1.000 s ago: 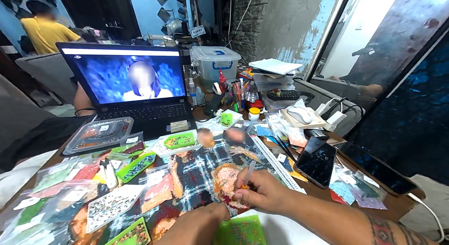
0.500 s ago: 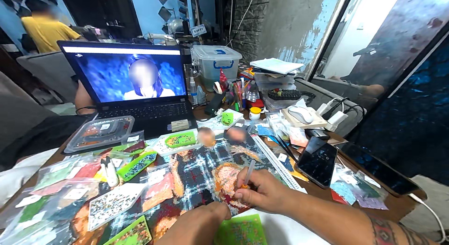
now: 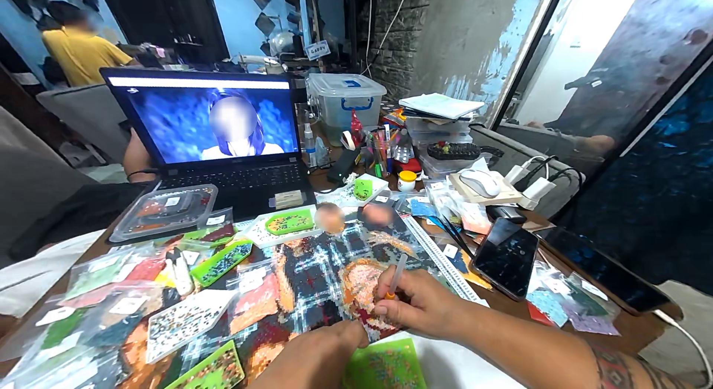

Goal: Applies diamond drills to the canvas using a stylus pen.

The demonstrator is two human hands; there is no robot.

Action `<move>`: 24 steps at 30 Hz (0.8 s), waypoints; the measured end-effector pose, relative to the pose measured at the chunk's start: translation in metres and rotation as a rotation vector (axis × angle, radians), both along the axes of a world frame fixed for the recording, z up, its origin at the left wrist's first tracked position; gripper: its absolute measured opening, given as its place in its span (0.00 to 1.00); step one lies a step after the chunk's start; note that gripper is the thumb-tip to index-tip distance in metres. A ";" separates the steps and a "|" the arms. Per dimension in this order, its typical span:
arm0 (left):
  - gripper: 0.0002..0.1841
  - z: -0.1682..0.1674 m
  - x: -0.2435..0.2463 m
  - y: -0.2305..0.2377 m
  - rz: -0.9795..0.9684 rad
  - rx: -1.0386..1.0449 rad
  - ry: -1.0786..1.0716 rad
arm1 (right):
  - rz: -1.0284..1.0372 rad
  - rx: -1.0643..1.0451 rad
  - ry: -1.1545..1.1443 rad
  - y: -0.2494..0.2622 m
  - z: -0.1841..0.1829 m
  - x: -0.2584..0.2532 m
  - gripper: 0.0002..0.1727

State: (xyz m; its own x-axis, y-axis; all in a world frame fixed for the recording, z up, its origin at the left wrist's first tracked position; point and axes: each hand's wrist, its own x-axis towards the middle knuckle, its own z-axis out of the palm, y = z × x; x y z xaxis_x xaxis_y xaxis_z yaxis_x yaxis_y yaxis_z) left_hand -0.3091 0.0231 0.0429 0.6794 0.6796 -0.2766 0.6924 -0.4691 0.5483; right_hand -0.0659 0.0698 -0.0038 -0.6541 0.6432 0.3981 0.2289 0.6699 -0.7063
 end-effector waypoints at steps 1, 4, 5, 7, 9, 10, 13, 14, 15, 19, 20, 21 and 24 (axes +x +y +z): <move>0.26 0.000 -0.001 0.000 -0.001 0.007 -0.006 | 0.001 0.002 0.007 0.000 -0.001 0.000 0.15; 0.26 -0.001 -0.001 -0.001 -0.003 0.016 -0.020 | -0.003 -0.005 0.014 0.000 0.000 0.001 0.15; 0.26 -0.002 -0.001 -0.001 -0.002 0.016 -0.022 | -0.007 -0.007 0.015 0.000 0.001 0.001 0.15; 0.26 -0.002 -0.001 0.000 -0.002 0.014 -0.013 | -0.017 -0.005 0.021 0.000 0.001 0.001 0.16; 0.26 -0.002 -0.001 0.000 -0.002 0.011 -0.012 | -0.030 -0.008 0.024 -0.001 0.001 0.002 0.16; 0.26 -0.002 -0.001 0.000 -0.001 0.011 -0.017 | -0.035 -0.009 0.026 -0.001 0.002 0.002 0.16; 0.26 0.000 -0.001 -0.001 -0.001 0.006 -0.005 | -0.026 -0.011 0.034 -0.001 0.002 0.002 0.16; 0.26 0.000 0.000 -0.001 0.000 0.003 -0.001 | -0.022 -0.014 0.035 -0.001 0.002 0.003 0.16; 0.26 0.001 0.000 0.000 0.000 -0.002 0.000 | -0.019 -0.016 0.036 0.000 0.002 0.003 0.16; 0.26 -0.001 -0.001 0.000 0.000 0.003 -0.015 | -0.009 0.005 0.042 0.000 0.001 0.004 0.17; 0.26 -0.002 -0.001 0.000 0.001 0.006 -0.020 | -0.006 0.004 0.039 0.000 0.001 0.004 0.17; 0.26 -0.002 -0.001 0.000 0.003 0.006 -0.022 | -0.003 0.004 0.037 0.001 0.001 0.004 0.16; 0.26 -0.001 -0.001 0.000 0.005 -0.002 -0.016 | -0.003 0.000 0.039 0.000 0.001 0.004 0.16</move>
